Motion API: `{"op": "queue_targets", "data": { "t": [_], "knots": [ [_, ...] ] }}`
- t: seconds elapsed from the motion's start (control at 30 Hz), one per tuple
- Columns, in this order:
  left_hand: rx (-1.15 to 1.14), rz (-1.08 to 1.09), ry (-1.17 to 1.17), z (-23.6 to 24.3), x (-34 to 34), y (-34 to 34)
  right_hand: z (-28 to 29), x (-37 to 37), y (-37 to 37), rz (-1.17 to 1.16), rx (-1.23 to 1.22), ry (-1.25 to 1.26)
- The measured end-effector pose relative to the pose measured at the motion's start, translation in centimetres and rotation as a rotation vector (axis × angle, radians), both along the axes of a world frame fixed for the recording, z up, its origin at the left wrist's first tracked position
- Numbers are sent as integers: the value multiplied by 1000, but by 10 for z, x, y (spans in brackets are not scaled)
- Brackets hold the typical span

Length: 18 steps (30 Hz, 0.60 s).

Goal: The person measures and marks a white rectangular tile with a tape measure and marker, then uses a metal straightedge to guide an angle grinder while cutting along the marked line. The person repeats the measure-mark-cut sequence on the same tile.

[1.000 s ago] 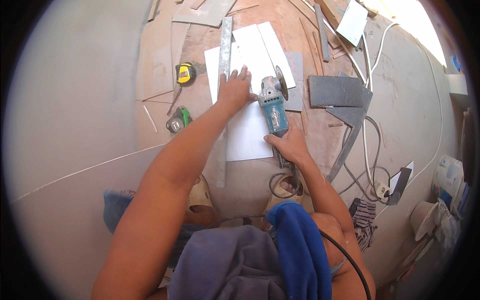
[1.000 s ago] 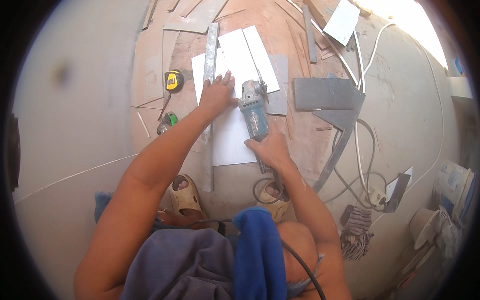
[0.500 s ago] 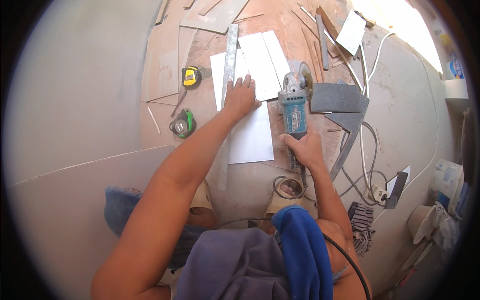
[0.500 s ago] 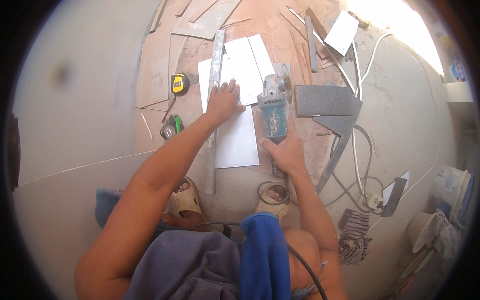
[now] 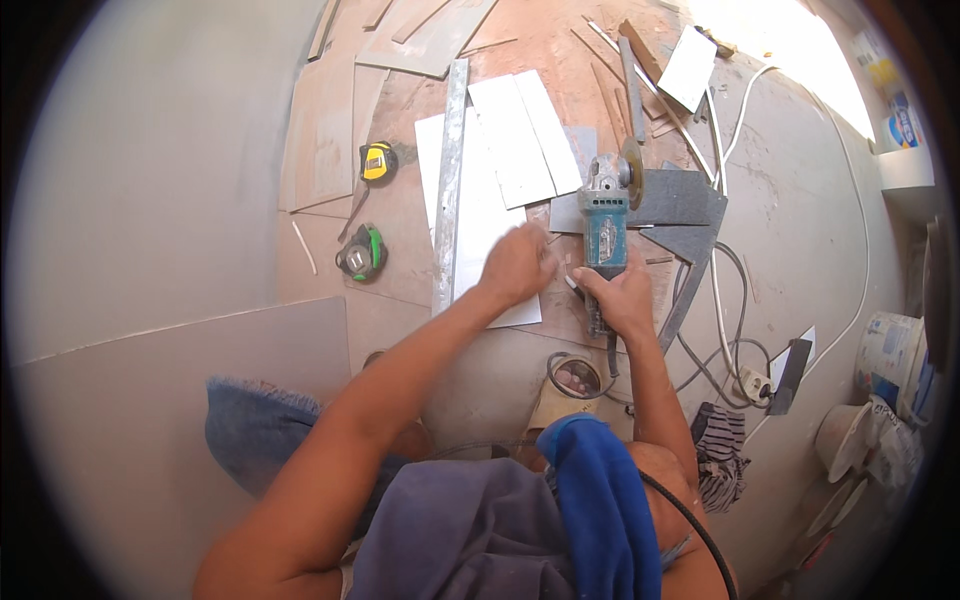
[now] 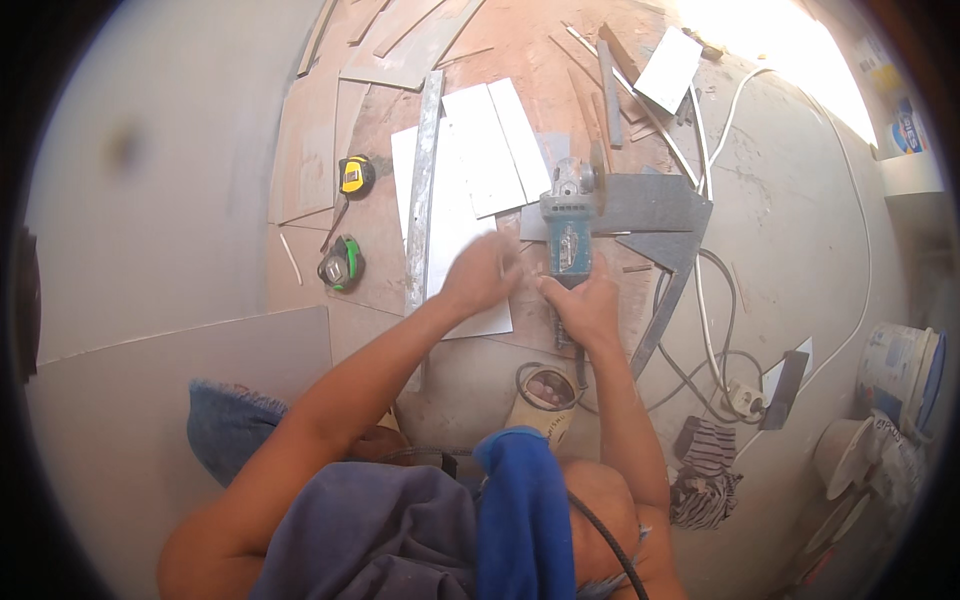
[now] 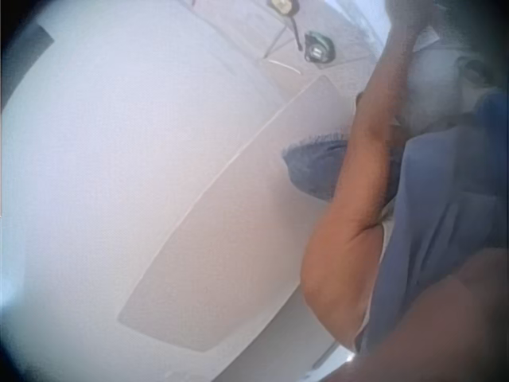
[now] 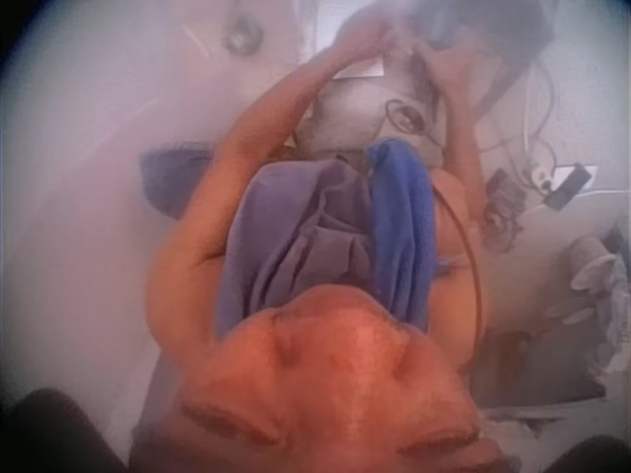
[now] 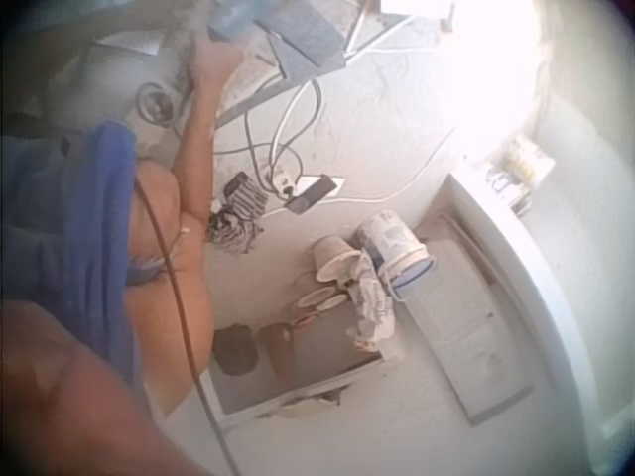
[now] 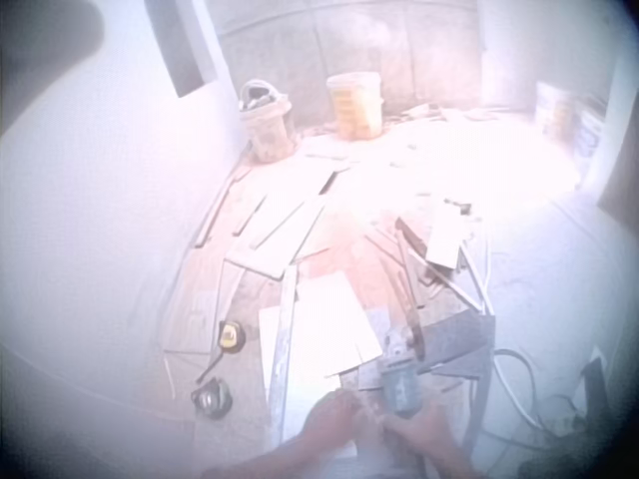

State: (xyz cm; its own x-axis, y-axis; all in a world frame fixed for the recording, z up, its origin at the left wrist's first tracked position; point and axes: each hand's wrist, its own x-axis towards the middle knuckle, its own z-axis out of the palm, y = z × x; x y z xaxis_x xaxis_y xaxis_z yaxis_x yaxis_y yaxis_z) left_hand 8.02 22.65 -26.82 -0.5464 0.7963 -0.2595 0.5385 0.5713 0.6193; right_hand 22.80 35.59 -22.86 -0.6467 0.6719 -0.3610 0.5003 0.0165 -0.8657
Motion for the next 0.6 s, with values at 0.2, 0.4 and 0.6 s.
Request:
{"op": "queue_targets", "data": {
  "t": [0.2,0.4,0.6],
  "knots": [
    [146,-287,-681,15,63,-15,-3,-4,3,-24,71,43],
    [-18,-181,-442,22,77,-11,-9,-1,5,-57,65,74],
    [-29,-145,-392,20,86,-11,0,0,5,-51,64,89]
  ]
}}
